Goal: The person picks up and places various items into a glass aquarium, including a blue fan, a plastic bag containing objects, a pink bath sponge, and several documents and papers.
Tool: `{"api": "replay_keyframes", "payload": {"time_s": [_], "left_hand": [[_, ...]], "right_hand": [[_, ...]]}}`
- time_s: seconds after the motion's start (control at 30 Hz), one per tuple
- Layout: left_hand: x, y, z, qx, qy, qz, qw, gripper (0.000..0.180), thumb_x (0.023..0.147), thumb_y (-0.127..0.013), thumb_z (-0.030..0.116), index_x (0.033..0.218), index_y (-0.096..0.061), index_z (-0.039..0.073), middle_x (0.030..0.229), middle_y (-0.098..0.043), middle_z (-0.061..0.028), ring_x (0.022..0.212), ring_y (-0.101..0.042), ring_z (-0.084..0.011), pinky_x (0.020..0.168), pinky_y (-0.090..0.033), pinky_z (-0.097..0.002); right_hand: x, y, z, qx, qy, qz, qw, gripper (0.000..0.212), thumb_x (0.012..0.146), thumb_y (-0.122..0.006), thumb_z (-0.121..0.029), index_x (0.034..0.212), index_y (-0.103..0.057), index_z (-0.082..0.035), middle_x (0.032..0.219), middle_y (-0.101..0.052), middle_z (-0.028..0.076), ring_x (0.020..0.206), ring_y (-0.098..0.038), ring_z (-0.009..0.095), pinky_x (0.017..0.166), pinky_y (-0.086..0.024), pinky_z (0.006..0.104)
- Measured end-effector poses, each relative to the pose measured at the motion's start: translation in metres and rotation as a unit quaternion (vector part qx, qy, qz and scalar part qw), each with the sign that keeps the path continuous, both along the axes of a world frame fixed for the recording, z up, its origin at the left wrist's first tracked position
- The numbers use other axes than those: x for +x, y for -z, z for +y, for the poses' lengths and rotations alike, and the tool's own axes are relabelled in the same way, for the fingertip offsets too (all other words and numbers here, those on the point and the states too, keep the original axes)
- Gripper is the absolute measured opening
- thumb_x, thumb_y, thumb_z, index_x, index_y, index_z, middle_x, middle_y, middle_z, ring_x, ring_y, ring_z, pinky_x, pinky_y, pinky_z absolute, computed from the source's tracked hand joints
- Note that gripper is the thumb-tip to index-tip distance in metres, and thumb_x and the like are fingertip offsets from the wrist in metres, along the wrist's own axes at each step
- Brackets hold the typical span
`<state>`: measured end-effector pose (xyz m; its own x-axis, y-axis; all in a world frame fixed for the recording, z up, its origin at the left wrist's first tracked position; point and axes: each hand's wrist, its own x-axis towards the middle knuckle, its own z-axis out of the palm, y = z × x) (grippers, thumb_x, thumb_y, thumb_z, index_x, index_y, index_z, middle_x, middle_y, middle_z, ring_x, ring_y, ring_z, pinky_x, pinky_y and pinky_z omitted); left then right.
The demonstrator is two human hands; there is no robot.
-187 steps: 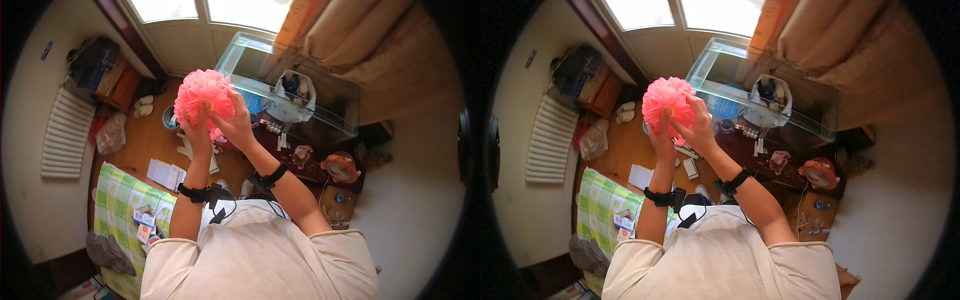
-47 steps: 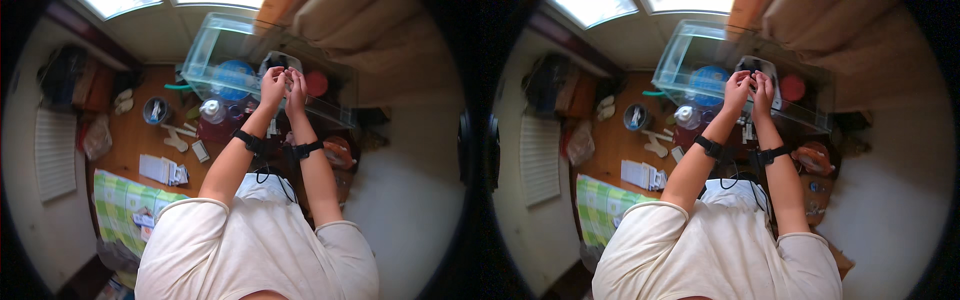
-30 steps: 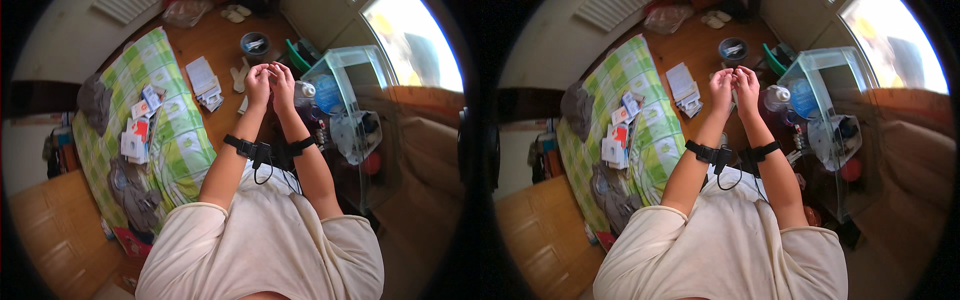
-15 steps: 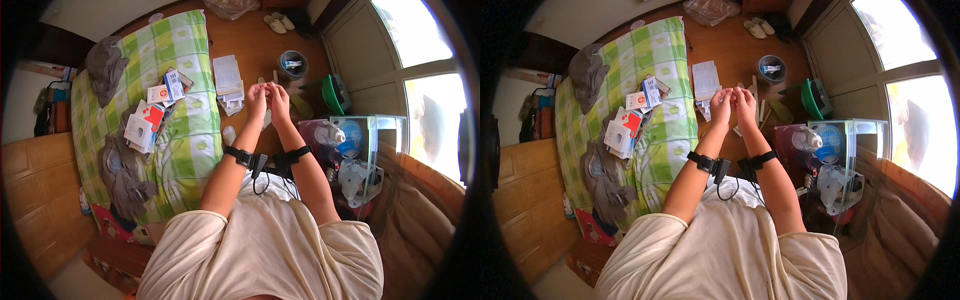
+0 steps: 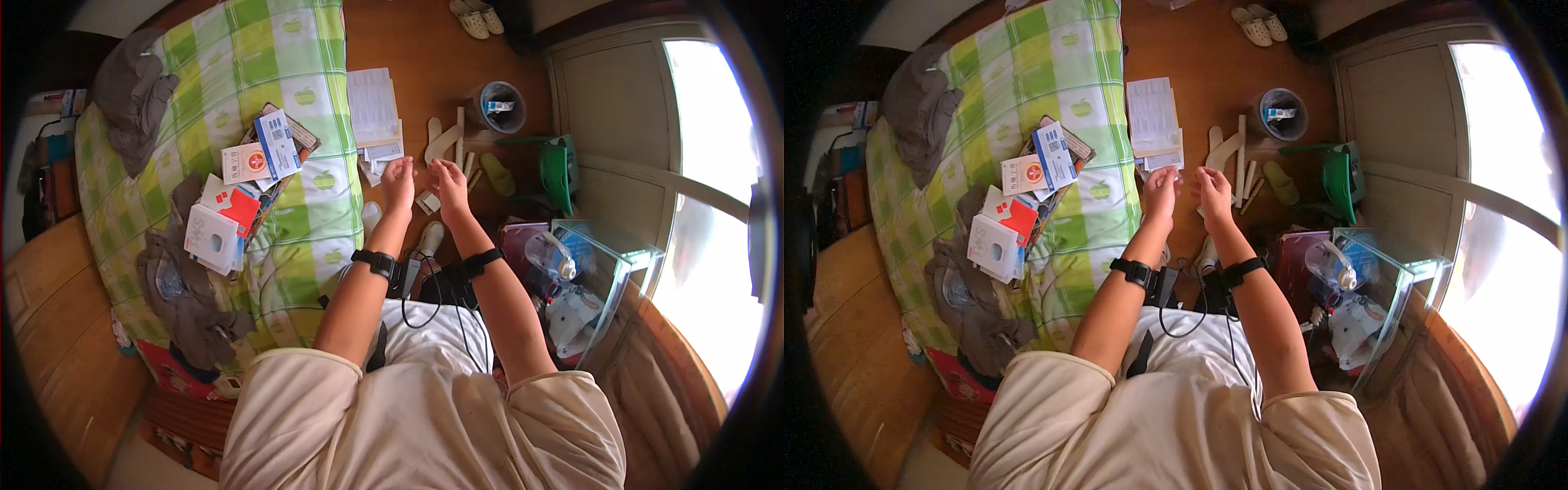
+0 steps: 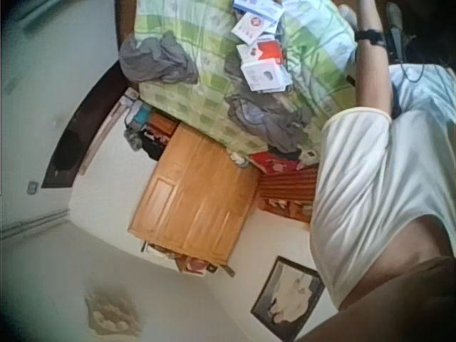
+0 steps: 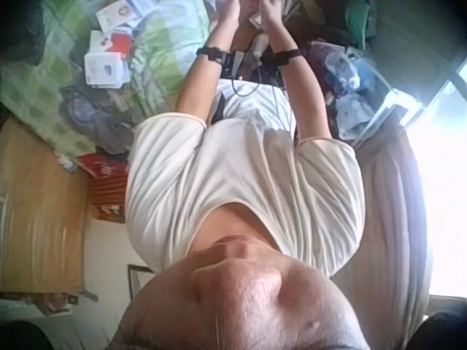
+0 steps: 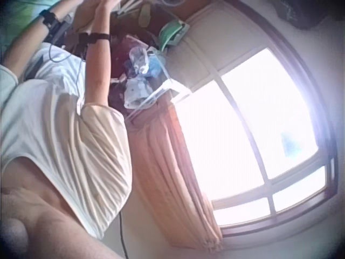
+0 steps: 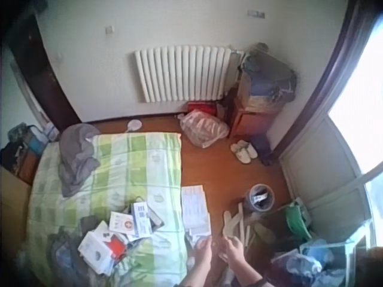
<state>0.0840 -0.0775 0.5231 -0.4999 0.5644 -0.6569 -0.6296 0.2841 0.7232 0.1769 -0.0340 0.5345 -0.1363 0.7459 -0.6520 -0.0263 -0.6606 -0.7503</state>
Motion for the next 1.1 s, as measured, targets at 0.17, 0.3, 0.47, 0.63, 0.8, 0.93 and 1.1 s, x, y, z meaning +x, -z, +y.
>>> {"api": "replay_keyframes", "payload": {"time_s": [0.17, 0.3, 0.47, 0.63, 0.8, 0.93, 1.1], "left_hand": [[-0.017, 0.073, -0.004, -0.083, -0.028, -0.060, 0.994, 0.017, 0.083, -0.054, 0.019, 0.098, -0.056, 0.010, 0.091, -0.058, 0.0018, 0.077, -0.057, -0.0093, 0.062, -0.042, -0.0230], [-0.010, 0.166, -0.011, -0.161, -0.069, -0.123, 0.977, 0.014, 0.083, -0.054, 0.022, 0.094, -0.054, 0.013, 0.092, -0.058, 0.0016, 0.081, -0.057, -0.0135, 0.069, -0.043, -0.0302], [0.000, 0.298, -0.042, -0.242, -0.110, -0.139, 0.954, 0.035, 0.081, -0.059, 0.025, 0.109, -0.049, 0.007, 0.092, -0.055, -0.0014, 0.086, -0.054, -0.0119, 0.072, -0.041, -0.0297], [-0.006, 0.418, -0.058, -0.266, -0.120, -0.056, 0.955, 0.053, 0.079, -0.063, 0.025, 0.119, -0.042, -0.003, 0.101, -0.055, -0.0084, 0.093, -0.052, -0.0152, 0.080, -0.040, -0.0260], [-0.027, 0.480, -0.038, -0.289, -0.161, 0.064, 0.941, 0.074, 0.075, -0.067, 0.036, 0.125, -0.033, -0.006, 0.117, -0.048, -0.0190, 0.107, -0.048, -0.0240, 0.091, -0.036, -0.0328], [-0.043, 0.520, -0.035, -0.298, -0.199, 0.107, 0.927, 0.075, 0.074, -0.067, 0.040, 0.125, -0.033, -0.004, 0.121, -0.047, -0.0164, 0.109, -0.045, -0.0226, 0.092, -0.035, -0.0316], [-0.043, 0.529, 0.009, -0.194, -0.175, 0.259, 0.930, 0.072, 0.075, -0.069, 0.031, 0.122, -0.032, -0.008, 0.116, -0.047, -0.0214, 0.106, -0.047, -0.0237, 0.090, -0.037, -0.0334]], "right_hand": [[-0.011, 0.072, 0.019, -0.063, -0.043, -0.043, 0.996, 0.028, 0.085, -0.056, -0.022, 0.101, -0.050, 0.001, 0.082, -0.056, 0.006, 0.067, -0.051, 0.010, 0.055, -0.041, 0.0231], [-0.005, 0.174, 0.030, -0.087, -0.117, -0.070, 0.987, 0.037, 0.084, -0.058, -0.027, 0.106, -0.051, 0.002, 0.089, -0.057, 0.008, 0.067, -0.050, 0.011, 0.056, -0.041, 0.0219], [-0.001, 0.302, 0.017, -0.130, -0.200, -0.124, 0.963, 0.055, 0.079, -0.062, -0.038, 0.112, -0.046, 0.004, 0.095, -0.057, 0.011, 0.079, -0.052, 0.013, 0.066, -0.043, 0.0248], [0.005, 0.436, 0.017, -0.083, -0.247, -0.174, 0.950, 0.069, 0.073, -0.067, -0.043, 0.116, -0.043, 0.006, 0.099, -0.057, 0.016, 0.092, -0.054, 0.023, 0.078, -0.044, 0.0309], [-0.001, 0.510, 0.035, -0.048, -0.271, -0.219, 0.936, 0.084, 0.066, -0.071, -0.047, 0.119, -0.037, 0.009, 0.109, -0.052, 0.022, 0.098, -0.054, 0.025, 0.080, -0.045, 0.0321], [-0.010, 0.532, 0.033, -0.034, -0.216, -0.201, 0.955, 0.095, 0.062, -0.074, -0.048, 0.123, -0.030, 0.010, 0.116, -0.047, 0.023, 0.100, -0.053, 0.026, 0.081, -0.046, 0.0322], [-0.006, 0.550, 0.079, 0.079, -0.201, -0.208, 0.954, 0.086, 0.061, -0.075, -0.046, 0.114, -0.040, 0.011, 0.103, -0.055, 0.023, 0.093, -0.058, 0.026, 0.077, -0.048, 0.0333]]}}
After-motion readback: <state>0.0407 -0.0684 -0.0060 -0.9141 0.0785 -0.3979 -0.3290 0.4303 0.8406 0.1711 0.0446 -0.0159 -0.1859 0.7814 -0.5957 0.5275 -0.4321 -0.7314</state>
